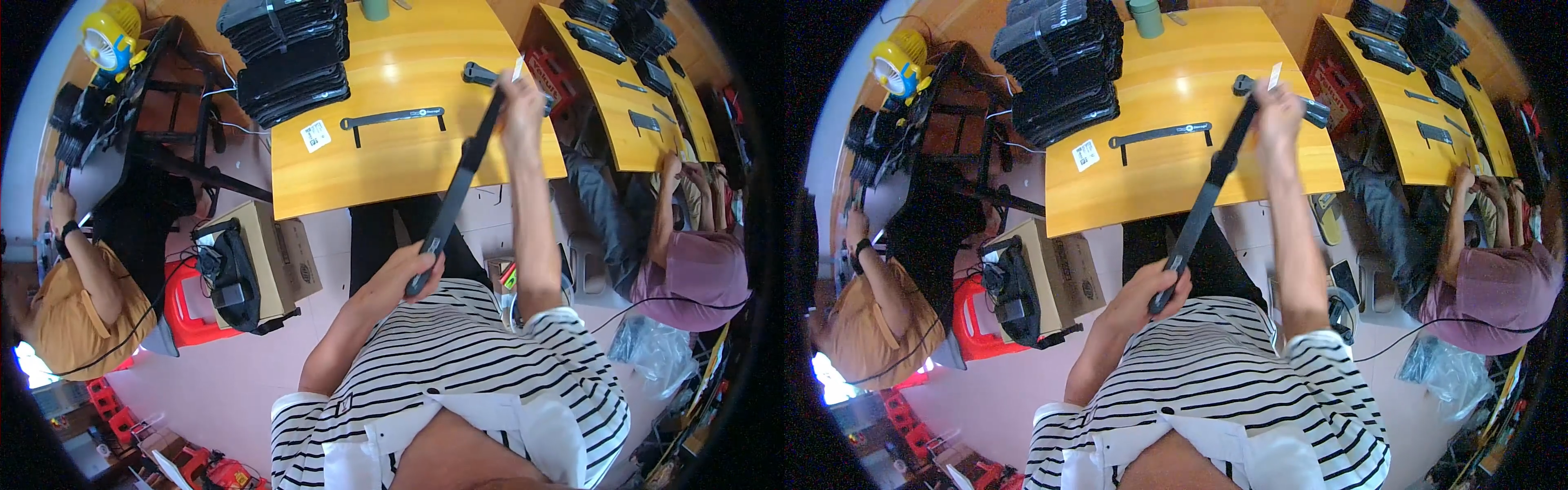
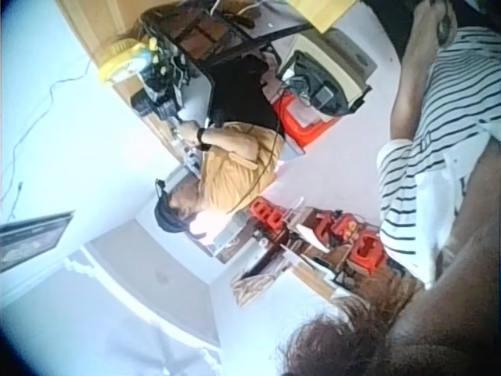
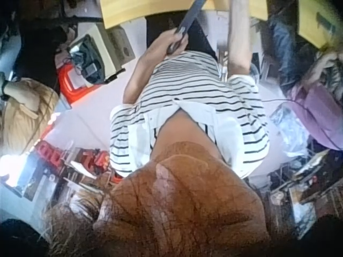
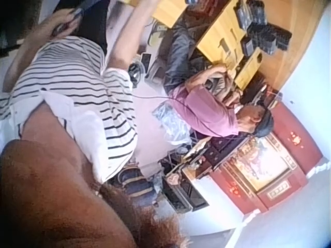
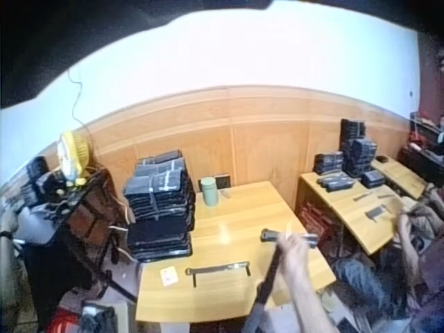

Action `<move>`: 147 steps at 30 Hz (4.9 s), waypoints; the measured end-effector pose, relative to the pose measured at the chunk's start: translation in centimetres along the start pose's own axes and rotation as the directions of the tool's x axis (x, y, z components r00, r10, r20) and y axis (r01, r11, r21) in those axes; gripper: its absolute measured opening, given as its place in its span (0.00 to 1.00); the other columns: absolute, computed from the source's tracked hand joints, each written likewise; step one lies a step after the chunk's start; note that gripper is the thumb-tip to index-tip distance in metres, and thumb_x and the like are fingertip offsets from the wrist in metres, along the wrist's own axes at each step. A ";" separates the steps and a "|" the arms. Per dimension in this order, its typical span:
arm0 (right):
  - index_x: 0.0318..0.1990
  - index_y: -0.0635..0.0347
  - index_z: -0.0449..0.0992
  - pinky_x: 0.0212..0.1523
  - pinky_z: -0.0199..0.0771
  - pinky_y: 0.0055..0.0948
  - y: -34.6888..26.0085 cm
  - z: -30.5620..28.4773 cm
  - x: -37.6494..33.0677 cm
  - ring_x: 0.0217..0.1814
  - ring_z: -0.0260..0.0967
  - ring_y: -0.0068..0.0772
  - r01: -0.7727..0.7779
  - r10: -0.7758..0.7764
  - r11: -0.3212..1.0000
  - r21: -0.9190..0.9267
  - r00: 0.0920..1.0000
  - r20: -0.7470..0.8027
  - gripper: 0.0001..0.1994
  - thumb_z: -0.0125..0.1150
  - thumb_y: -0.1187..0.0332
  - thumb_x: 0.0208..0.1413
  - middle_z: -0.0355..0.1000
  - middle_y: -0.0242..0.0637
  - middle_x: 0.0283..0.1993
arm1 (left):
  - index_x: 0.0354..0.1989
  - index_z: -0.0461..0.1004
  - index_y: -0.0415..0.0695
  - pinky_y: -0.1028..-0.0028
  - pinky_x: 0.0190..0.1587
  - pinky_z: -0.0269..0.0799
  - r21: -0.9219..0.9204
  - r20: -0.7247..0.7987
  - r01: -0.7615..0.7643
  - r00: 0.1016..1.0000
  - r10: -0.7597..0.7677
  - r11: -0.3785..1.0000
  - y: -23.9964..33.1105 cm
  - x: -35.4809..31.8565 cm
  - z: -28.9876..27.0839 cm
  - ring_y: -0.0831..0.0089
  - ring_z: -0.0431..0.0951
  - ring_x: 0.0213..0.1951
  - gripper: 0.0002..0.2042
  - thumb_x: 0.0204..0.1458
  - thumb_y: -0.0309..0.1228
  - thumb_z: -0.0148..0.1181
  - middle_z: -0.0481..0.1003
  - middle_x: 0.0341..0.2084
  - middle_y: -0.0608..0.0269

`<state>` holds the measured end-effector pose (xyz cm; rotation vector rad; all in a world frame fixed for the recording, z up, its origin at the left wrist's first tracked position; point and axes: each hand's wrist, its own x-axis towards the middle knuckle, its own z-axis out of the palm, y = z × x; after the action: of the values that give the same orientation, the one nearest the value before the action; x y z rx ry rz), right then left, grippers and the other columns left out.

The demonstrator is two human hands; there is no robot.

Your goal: Assembling or finishing small black leather components using a manual tool at a workshop desk.

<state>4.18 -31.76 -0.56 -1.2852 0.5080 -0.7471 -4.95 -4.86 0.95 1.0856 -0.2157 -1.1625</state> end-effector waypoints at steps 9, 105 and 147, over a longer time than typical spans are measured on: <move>0.32 0.58 0.70 0.13 0.55 0.16 -6.4 -6.7 9.4 0.16 0.56 0.16 0.200 -0.186 0.949 0.244 0.979 -0.078 0.03 0.55 0.70 0.54 0.67 0.30 0.23 | 0.33 0.68 0.37 0.83 0.24 0.59 -0.149 -0.218 -0.076 0.975 0.042 0.986 -2.4 -7.4 -7.3 0.82 0.65 0.23 0.13 0.52 0.38 0.51 0.67 0.21 0.67; 0.27 0.63 0.72 0.16 0.59 0.18 11.2 1.2 2.1 0.17 0.58 0.16 -0.231 0.311 0.920 -0.316 0.922 0.230 0.04 0.60 0.80 0.42 0.64 0.26 0.19 | 0.26 0.75 0.35 0.83 0.15 0.57 0.549 -0.665 -0.073 0.566 0.487 0.833 5.1 14.9 -19.5 0.84 0.65 0.14 0.07 0.45 0.28 0.62 0.71 0.14 0.67; 0.24 0.61 0.73 0.18 0.63 0.21 12.7 1.1 2.2 0.17 0.63 0.19 -0.141 0.227 0.881 -0.451 0.964 0.141 0.04 0.62 0.77 0.38 0.67 0.29 0.17 | 0.27 0.76 0.35 0.78 0.18 0.63 0.647 -0.705 0.103 0.458 0.542 0.756 4.4 15.7 -20.2 0.79 0.68 0.13 0.10 0.44 0.31 0.63 0.73 0.14 0.64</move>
<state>9.09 -31.33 -12.47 -1.6817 0.6566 -0.3486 17.69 -6.20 -11.73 2.0569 0.0908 -0.0973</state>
